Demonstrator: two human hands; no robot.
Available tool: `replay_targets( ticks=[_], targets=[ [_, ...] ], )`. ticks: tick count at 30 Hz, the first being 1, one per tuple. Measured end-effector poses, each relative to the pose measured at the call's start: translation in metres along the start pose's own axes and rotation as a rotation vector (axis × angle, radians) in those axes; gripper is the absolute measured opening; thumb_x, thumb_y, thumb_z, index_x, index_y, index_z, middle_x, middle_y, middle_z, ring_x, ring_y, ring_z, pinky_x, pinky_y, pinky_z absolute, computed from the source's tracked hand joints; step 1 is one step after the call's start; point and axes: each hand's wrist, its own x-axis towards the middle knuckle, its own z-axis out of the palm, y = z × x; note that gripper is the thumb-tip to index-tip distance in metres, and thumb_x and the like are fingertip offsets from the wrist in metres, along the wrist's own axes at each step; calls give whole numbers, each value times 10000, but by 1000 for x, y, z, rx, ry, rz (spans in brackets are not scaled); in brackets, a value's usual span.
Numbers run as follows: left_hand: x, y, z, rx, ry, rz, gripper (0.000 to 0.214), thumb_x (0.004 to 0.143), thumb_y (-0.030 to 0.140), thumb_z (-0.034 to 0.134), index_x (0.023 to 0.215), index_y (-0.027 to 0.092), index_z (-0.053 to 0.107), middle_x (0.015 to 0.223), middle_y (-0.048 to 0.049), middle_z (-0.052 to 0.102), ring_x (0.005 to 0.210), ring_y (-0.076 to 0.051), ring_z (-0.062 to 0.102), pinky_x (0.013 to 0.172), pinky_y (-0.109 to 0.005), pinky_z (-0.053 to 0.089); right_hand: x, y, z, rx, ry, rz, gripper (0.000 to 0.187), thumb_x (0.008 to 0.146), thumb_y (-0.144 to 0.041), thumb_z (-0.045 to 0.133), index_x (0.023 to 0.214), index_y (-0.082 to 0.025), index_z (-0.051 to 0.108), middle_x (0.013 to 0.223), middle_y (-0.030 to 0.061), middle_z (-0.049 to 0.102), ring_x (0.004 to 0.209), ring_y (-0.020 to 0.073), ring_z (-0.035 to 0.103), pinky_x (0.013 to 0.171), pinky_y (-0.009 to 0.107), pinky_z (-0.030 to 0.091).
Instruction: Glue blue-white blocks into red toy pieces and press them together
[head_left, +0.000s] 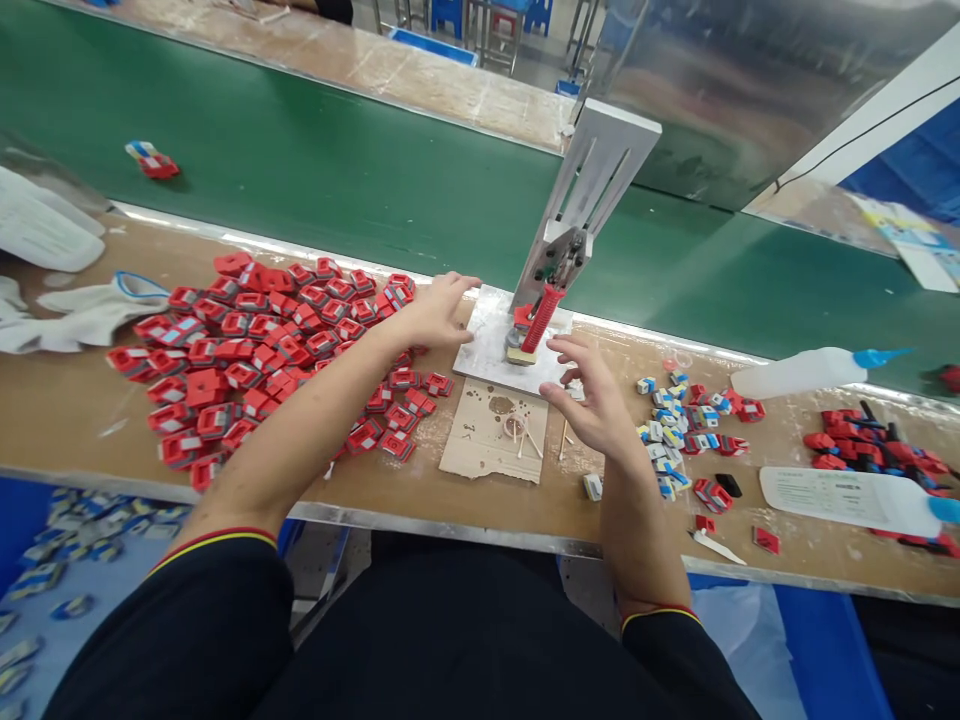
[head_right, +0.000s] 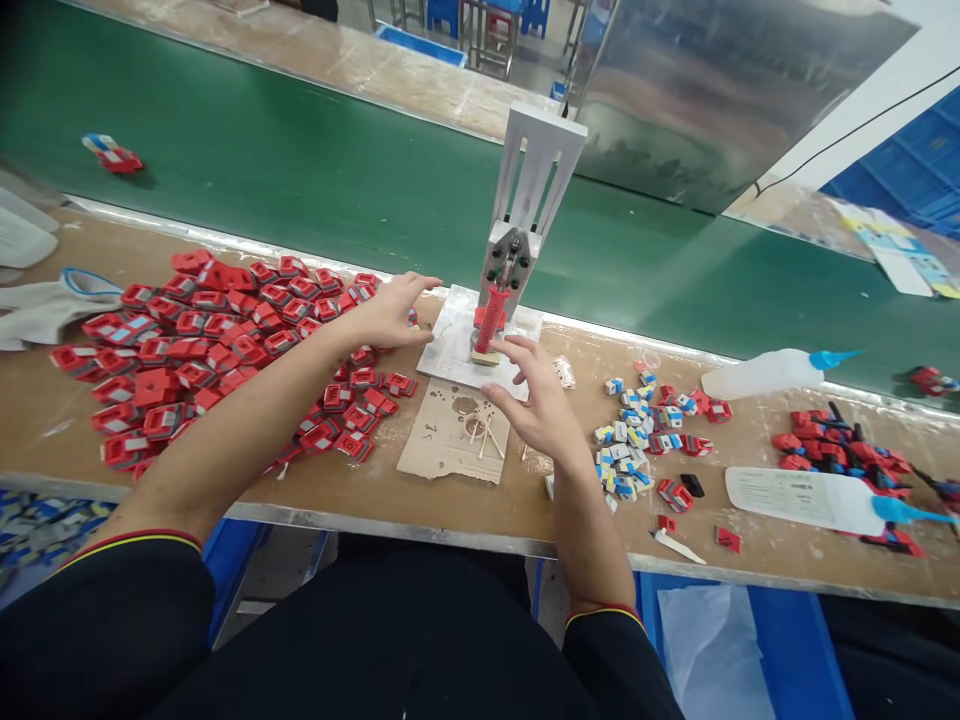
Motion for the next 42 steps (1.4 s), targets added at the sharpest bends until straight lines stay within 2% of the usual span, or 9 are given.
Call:
replay_targets(
  ticks=[4, 11, 14, 18, 22, 26, 30, 34, 42],
  targets=[
    [25, 23, 18, -336, 44, 217, 737, 818, 329, 830, 1489, 152, 582, 1495, -184, 683, 1359, -325, 670, 1173, -460, 522, 18, 10, 14, 79, -111, 37, 449, 1011, -562, 688, 1406, -350, 657, 1420, 90, 690, 1169, 244, 673, 863, 390, 634],
    [45, 37, 49, -614, 147, 252, 379, 852, 122, 794, 1221, 154, 717, 1093, -77, 831, 1007, -201, 784, 944, -341, 614, 20, -1, 17, 324, -84, -36, 339, 985, -597, 733, 1212, -345, 719, 1116, 42, 766, 988, 210, 726, 798, 368, 641],
    [44, 40, 47, -624, 153, 233, 358, 865, 105, 790, 1214, 146, 726, 1064, -73, 832, 977, -197, 788, 927, -332, 619, 28, -35, -1, 488, -14, -187, 425, 997, -591, 712, 1392, -438, 666, 1132, 27, 776, 974, 215, 750, 713, 352, 653],
    [42, 49, 39, -595, 162, 194, 369, 881, 93, 764, 1246, 122, 726, 1116, -101, 832, 1001, -209, 786, 956, -350, 620, 81, -78, -34, 488, 75, -304, 571, 954, -643, 760, 1483, -544, 569, 1373, -28, 752, 1272, 237, 756, 824, 345, 701],
    [40, 56, 28, -496, 146, 157, 382, 913, 129, 719, 1294, 134, 730, 1181, -128, 826, 1031, -228, 782, 989, -385, 612, 145, -96, -62, 323, 128, -278, 718, 944, -740, 730, 1552, -443, 489, 1435, -48, 716, 1364, 205, 718, 1030, 320, 653],
    [28, 56, 8, -292, 102, 135, 344, 919, 196, 690, 1253, 172, 767, 1175, -128, 826, 1053, -269, 774, 979, -413, 594, 171, -91, -73, 214, 132, -307, 745, 1005, -784, 586, 1577, -328, 446, 1455, 21, 704, 1380, 205, 708, 1083, 331, 648],
    [-4, 48, -15, -306, 69, 42, 330, 935, 300, 679, 1232, 186, 770, 1173, -123, 822, 1045, -276, 762, 968, -426, 584, 155, -79, -71, 83, 169, -385, 788, 964, -812, 614, 1571, -333, 460, 1566, 67, 624, 1452, 245, 637, 1085, 386, 658],
    [-56, 47, -27, -703, 69, 28, 495, 941, 367, 691, 1401, 185, 658, 1229, -129, 797, 1069, -256, 768, 957, -410, 604, 105, -67, -50, -71, 217, -387, 547, 1042, -631, 651, 1516, -374, 554, 1584, 62, 609, 1447, 265, 617, 1022, 427, 671],
    [-109, 78, -3, -1297, 23, 111, 435, 930, 578, 817, 1185, 249, 691, 1061, -64, 786, 926, -201, 733, 787, -315, 568, 15, -40, 16, -88, -7, -455, 757, 947, -475, 836, 1607, -373, 479, 1371, 97, 745, 1227, 305, 737, 1010, 516, 669]
  ],
)
